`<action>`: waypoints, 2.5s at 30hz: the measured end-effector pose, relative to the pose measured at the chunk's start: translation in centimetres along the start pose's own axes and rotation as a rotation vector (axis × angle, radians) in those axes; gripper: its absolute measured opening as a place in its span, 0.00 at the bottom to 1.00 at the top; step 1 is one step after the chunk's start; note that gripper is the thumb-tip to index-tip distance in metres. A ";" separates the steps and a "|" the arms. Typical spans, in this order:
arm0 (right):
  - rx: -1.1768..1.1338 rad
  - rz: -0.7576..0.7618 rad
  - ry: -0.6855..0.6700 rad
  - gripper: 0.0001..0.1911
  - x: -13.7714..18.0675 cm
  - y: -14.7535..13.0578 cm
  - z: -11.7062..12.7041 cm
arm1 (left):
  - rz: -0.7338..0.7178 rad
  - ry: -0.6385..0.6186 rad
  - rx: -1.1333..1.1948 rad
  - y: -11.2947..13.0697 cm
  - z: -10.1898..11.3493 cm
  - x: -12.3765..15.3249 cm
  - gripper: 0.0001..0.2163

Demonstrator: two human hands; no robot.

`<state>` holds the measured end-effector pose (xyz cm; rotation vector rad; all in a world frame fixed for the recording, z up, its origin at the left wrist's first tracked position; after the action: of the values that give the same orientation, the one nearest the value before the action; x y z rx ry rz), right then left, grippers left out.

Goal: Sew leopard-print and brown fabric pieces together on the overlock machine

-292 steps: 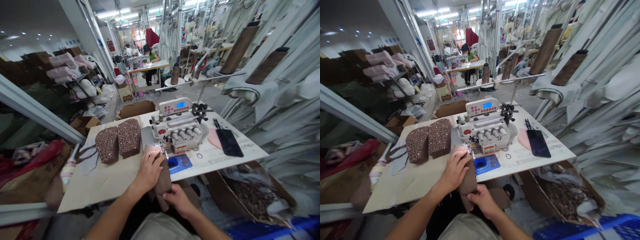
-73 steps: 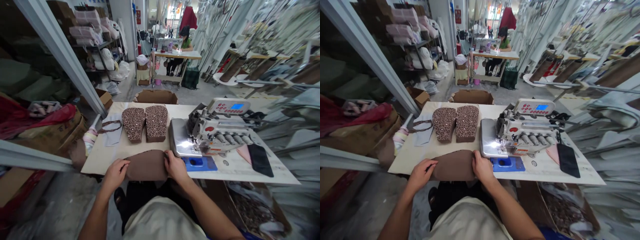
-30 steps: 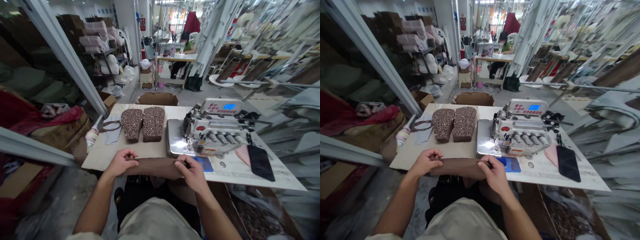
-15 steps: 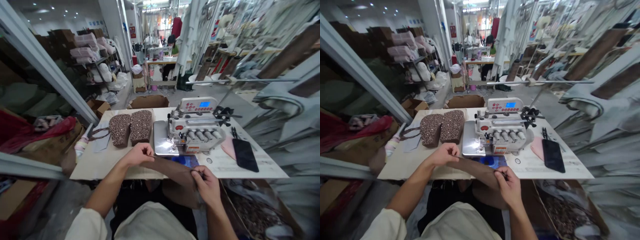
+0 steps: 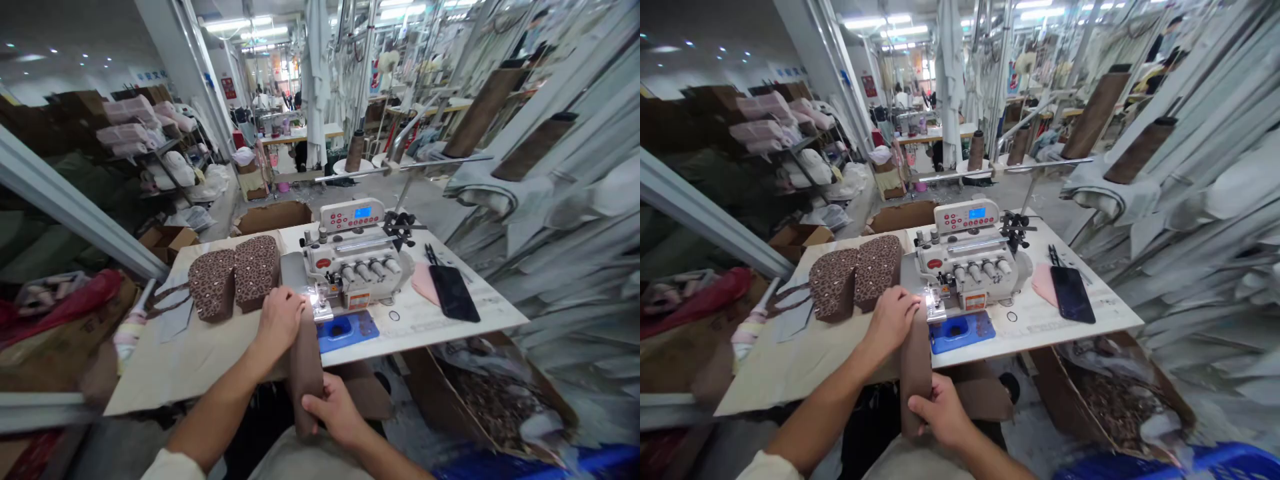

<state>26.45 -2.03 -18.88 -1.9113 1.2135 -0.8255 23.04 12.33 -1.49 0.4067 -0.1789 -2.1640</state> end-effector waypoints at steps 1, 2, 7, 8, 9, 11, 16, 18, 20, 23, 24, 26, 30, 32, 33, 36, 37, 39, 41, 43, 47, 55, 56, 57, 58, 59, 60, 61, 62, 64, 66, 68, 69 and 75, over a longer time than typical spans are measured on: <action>0.011 -0.011 0.006 0.29 0.0 0.5 0.2 | -0.024 -0.001 -0.011 0.8 -0.3 0.9 0.09; 0.024 -0.026 0.011 0.29 0.0 1.1 0.5 | -0.056 0.004 -0.011 1.7 -0.5 1.7 0.12; 0.028 -0.028 0.009 0.29 0.3 2.3 1.3 | -0.289 0.014 0.042 5.2 -2.4 4.8 0.21; 0.011 -0.014 0.026 0.29 0.4 2.2 1.6 | -0.301 0.027 0.037 5.2 -2.7 5.0 0.21; -0.006 -0.001 0.053 0.30 0.5 2.1 2.0 | -0.298 0.045 0.026 5.1 -2.8 5.0 0.22; -0.025 0.023 0.118 0.30 0.7 1.6 3.0 | -0.286 0.080 0.003 4.7 -2.9 4.9 0.21; 0.035 0.041 0.116 0.30 0.7 -1.0 3.8 | -0.265 0.060 0.018 4.1 -2.5 3.7 0.18; 0.073 0.041 0.099 0.30 0.4 -2.5 3.8 | -0.256 0.026 0.013 4.2 -2.1 3.2 0.17; 0.093 0.060 0.103 0.28 -0.1 -4.2 4.0 | -0.242 0.001 -0.014 4.4 -1.7 2.8 0.17; 0.115 0.101 0.099 0.26 -1.4 -6.4 4.2 | -0.264 -0.037 -0.069 4.9 -1.2 2.4 0.13; 0.128 0.117 0.103 0.25 -1.9 -7.1 4.3 | -0.290 -0.055 -0.082 5.2 -1.1 2.3 0.12; 0.159 0.155 0.125 0.24 -3.0 -8.3 4.6 | -0.347 -0.095 -0.092 5.6 -1.1 2.2 0.10; 0.248 0.290 0.226 0.23 -4.7 -10.5 5.6 | -0.416 -0.093 -0.071 5.3 -0.7 1.8 0.08; 0.302 0.344 0.279 0.24 -5.0 -10.9 5.8 | -0.463 -0.063 -0.055 5.1 -0.4 1.7 0.07; 0.324 0.360 0.300 0.24 -5.1 -10.9 5.9 | -0.488 -0.047 -0.043 5.0 -0.3 1.7 0.08; 0.353 0.404 0.362 0.23 -4.9 -10.6 6.0 | -0.553 0.007 -0.010 4.7 0.0 1.6 0.09; 0.352 0.420 0.385 0.22 -4.7 -10.4 6.1 | -0.569 0.026 -0.003 4.6 0.1 1.6 0.09; 0.346 0.448 0.420 0.21 -4.4 -10.3 6.3 | -0.589 0.056 -0.004 4.6 0.3 1.6 0.10; 0.358 0.475 0.426 0.20 -4.3 -10.4 6.2 | -0.587 0.075 -0.014 4.5 0.4 1.6 0.10; 0.384 0.507 0.414 0.19 -4.2 -10.7 6.1 | -0.575 0.078 -0.030 4.5 0.3 1.7 0.11; 0.394 0.567 0.437 0.19 -3.7 -11.1 6.4 | -0.593 0.094 -0.042 4.7 0.3 2.0 0.12; 0.238 0.627 0.492 0.16 -3.3 -9.7 7.8 | -0.617 0.073 -0.090 6.0 -0.1 1.4 0.12; 0.218 0.632 0.473 0.15 -3.5 -9.6 7.7 | -0.621 0.064 -0.087 6.1 -0.1 1.2 0.12; 0.198 0.639 0.457 0.15 -3.6 -9.6 7.6 | -0.623 0.049 -0.086 6.2 -0.1 1.1 0.11; 0.175 0.646 0.448 0.15 -3.6 -9.5 7.5 | -0.623 0.031 -0.086 6.2 -0.2 1.0 0.11; 0.151 0.651 0.444 0.14 -3.7 -9.4 7.6 | -0.617 0.014 -0.085 6.1 -0.1 1.0 0.10; 0.125 0.652 0.442 0.14 -3.7 -9.3 7.7 | -0.607 0.000 -0.079 5.9 -0.1 0.9 0.10; 0.101 0.648 0.441 0.14 -3.8 -9.1 7.7 | -0.590 -0.010 -0.066 5.6 0.1 0.8 0.09; 0.080 0.639 0.437 0.14 -3.9 -9.0 7.8 | -0.564 -0.014 -0.044 5.1 0.2 0.6 0.09; 0.050 0.619 0.431 0.14 -4.2 -8.7 7.9 | -0.475 0.007 0.025 3.5 0.6 0.2 0.10; 0.035 0.608 0.427 0.15 -4.2 -8.7 7.9 | -0.321 0.081 0.124 1.1 0.9 -0.2 0.12; 0.030 0.603 0.424 0.16 -4.2 -8.8 7.8 | -0.117 0.174 0.275 -2.1 0.7 -0.1 0.15; 0.031 0.600 0.425 0.16 -4.1 -8.9 7.7 | -0.020 0.201 0.381 -3.7 0.1 0.2 0.18; 0.116 0.567 0.418 0.18 -4.1 -8.9 7.7 | 0.194 0.003 1.006 -6.5 -5.4 3.9 0.40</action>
<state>35.40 6.18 -16.22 -1.2256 1.7991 -0.9719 17.87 13.10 -9.22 0.8987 -1.2650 -1.7400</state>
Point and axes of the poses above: each hand's wrist, its own x-axis away from the middle knuckle, its own z-axis out of the back of the hand, y = z × x, the point moved 10 cm from there along -x, towards the middle knuckle, and after that the axes turned 8 degrees about -y, right-handed, at the moved point
